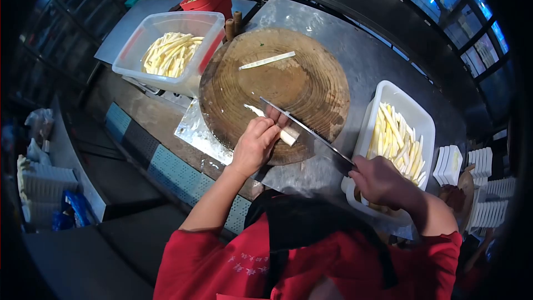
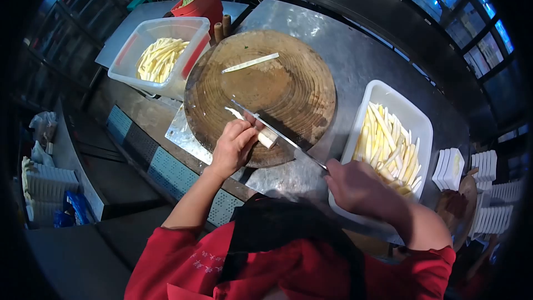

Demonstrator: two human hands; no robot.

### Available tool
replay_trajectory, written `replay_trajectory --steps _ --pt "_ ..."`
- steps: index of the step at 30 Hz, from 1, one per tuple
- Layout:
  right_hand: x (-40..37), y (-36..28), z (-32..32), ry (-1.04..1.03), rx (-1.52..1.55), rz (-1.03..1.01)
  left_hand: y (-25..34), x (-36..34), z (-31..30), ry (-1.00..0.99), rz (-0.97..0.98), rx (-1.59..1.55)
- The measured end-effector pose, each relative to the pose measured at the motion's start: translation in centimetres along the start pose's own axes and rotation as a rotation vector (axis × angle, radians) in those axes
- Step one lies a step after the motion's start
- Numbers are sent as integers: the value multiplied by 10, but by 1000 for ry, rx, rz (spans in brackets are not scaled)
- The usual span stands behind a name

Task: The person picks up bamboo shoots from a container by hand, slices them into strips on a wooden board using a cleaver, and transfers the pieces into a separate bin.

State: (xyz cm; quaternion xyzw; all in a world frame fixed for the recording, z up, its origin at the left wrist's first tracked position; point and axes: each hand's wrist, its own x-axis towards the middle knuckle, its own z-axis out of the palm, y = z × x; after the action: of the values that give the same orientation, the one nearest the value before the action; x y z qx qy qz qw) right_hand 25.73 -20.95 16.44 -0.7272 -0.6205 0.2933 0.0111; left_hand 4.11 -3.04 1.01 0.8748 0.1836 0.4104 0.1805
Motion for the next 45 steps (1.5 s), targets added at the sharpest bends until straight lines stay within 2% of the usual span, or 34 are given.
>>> replay_trajectory --steps 3,5,6,8,11,12,13,15,16,20,22,23,25,29,31,33,35,37,38,39,41,42,43,44,45 --pt "19 -2 11 2 -10 -25 -1 2 -1 -15 -9 -12" --pt "43 0 28 101 15 -238 -2 2 1 -12 -12 -8" --pt "52 -14 28 105 17 -239 -1 1 1 -14 -9 -5" --pt "66 -44 27 -41 -30 -10 0 1 -1 -26 -33 -15" --pt "47 -45 29 -24 -69 42 0 0 -7 -81 -21 -23" --pt "35 -18 40 92 18 -160 1 -2 -9 -86 -34 -28" --pt "30 -2 48 90 24 -151 0 -8 -9 -107 -45 -11" --pt "22 16 58 255 10 -217 1 -13 -11 -96 -48 14" --pt "16 -2 39 131 88 10 2 -15 -11 -103 -44 9" --pt "-1 -9 29 150 115 2 0 -15 -8 -54 16 -4" --pt "-9 -18 20 -10 102 28 -1 -15 -6 -46 27 -11" --pt "-7 -16 27 -11 102 31 -1 -16 -6 -40 32 -19" --pt "4 -6 48 47 74 -96 -1 -16 -6 -31 38 -29" --pt "33 -14 43 132 124 -120 5 -14 -11 -73 -10 -53" --pt "32 -15 29 41 120 0 7 -14 -13 -86 -6 -59" --pt "18 -19 20 105 66 20 6 -10 -11 -158 -82 -52" --pt "3 -10 17 243 388 87 5 2 -4 -159 -62 -41" --pt "-17 10 22 332 414 155 -6 18 8 -215 -19 36" --pt "-24 15 25 410 438 225 -12 28 18 -147 19 34" --pt "-33 13 21 429 450 242 -22 40 24 -160 42 23" --pt "-70 12 15 557 828 555 -37 65 40 -224 -23 199" --pt "-91 23 20 627 907 489 -43 76 48 -231 -59 224" --pt "-106 21 16 690 895 681 -53 89 55 -241 -90 246" --pt "-126 29 21 782 918 692 -60 104 59 -288 -175 264" --pt "-144 34 27 869 934 694 -62 114 66 -198 -196 209"
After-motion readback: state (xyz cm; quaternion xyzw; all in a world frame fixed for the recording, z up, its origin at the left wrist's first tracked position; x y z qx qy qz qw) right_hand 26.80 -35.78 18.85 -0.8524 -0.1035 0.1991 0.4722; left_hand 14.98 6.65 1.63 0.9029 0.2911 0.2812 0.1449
